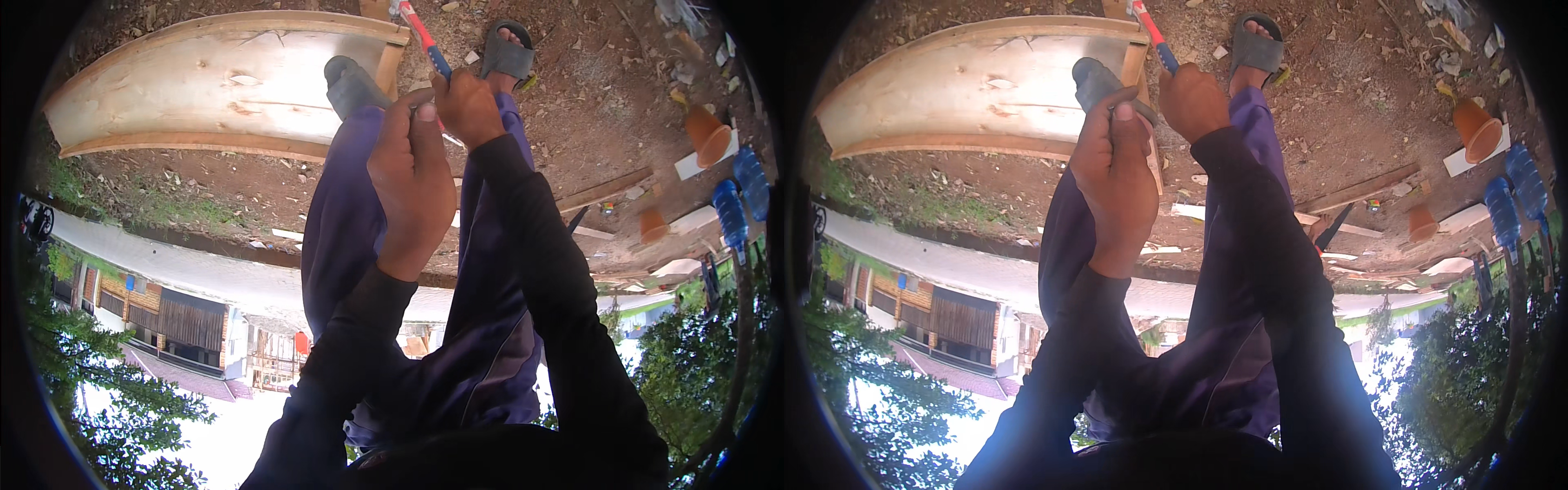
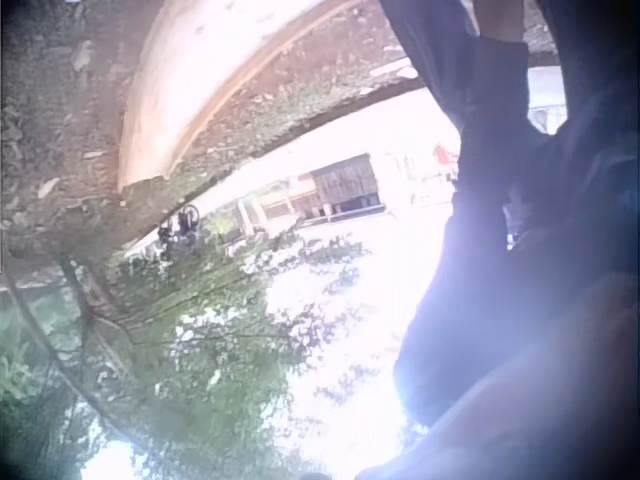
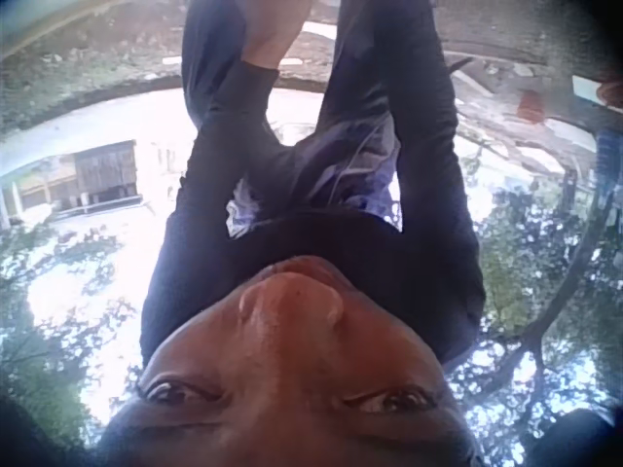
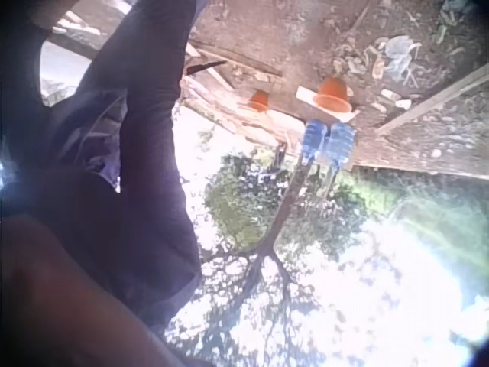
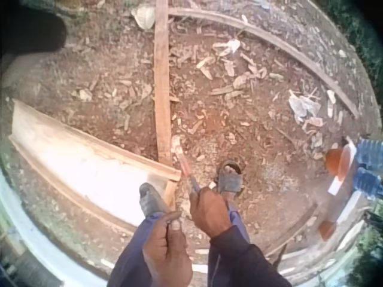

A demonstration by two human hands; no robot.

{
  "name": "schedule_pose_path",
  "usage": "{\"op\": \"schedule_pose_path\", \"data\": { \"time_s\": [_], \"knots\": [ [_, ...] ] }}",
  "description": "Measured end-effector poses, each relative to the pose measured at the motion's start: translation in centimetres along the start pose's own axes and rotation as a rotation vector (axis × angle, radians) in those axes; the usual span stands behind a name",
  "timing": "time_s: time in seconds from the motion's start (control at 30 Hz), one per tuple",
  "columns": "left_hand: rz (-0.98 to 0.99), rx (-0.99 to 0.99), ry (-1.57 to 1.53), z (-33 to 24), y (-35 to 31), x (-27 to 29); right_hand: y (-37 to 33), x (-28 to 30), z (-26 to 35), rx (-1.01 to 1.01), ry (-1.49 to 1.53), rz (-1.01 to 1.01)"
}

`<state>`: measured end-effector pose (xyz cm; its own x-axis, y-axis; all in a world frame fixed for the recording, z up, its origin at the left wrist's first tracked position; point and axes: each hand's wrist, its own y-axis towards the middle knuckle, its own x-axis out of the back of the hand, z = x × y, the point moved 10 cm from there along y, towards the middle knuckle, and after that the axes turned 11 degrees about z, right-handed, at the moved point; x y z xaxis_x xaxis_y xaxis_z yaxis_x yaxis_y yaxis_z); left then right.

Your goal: The person assembles a wooden frame by hammering nails into wooden planks and a plywood sheet. They retrieve nails from a bucket, position the wood pieces, and secure them with a hammer. The person also adjusts the frame and uses a chisel to fit components.

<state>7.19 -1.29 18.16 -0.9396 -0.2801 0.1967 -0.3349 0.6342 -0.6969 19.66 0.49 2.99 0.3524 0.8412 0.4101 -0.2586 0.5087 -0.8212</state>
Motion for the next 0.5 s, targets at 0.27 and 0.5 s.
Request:
{"op": "schedule_pose_path", "data": {
  "time_s": [0.27, 0.5],
  "knots": [
    [0.003, 0.106, 0.026, 0.9, -1.8, 0.2, -1.2, 19.9, 5.8, 0.287, 0.151, -0.744],
    [0.003, 0.085, 0.002, 1.0, -0.8, 0.2, 1.4, -2.2, -1.7, 0.026, 0.113, 0.131]
  ]
}}
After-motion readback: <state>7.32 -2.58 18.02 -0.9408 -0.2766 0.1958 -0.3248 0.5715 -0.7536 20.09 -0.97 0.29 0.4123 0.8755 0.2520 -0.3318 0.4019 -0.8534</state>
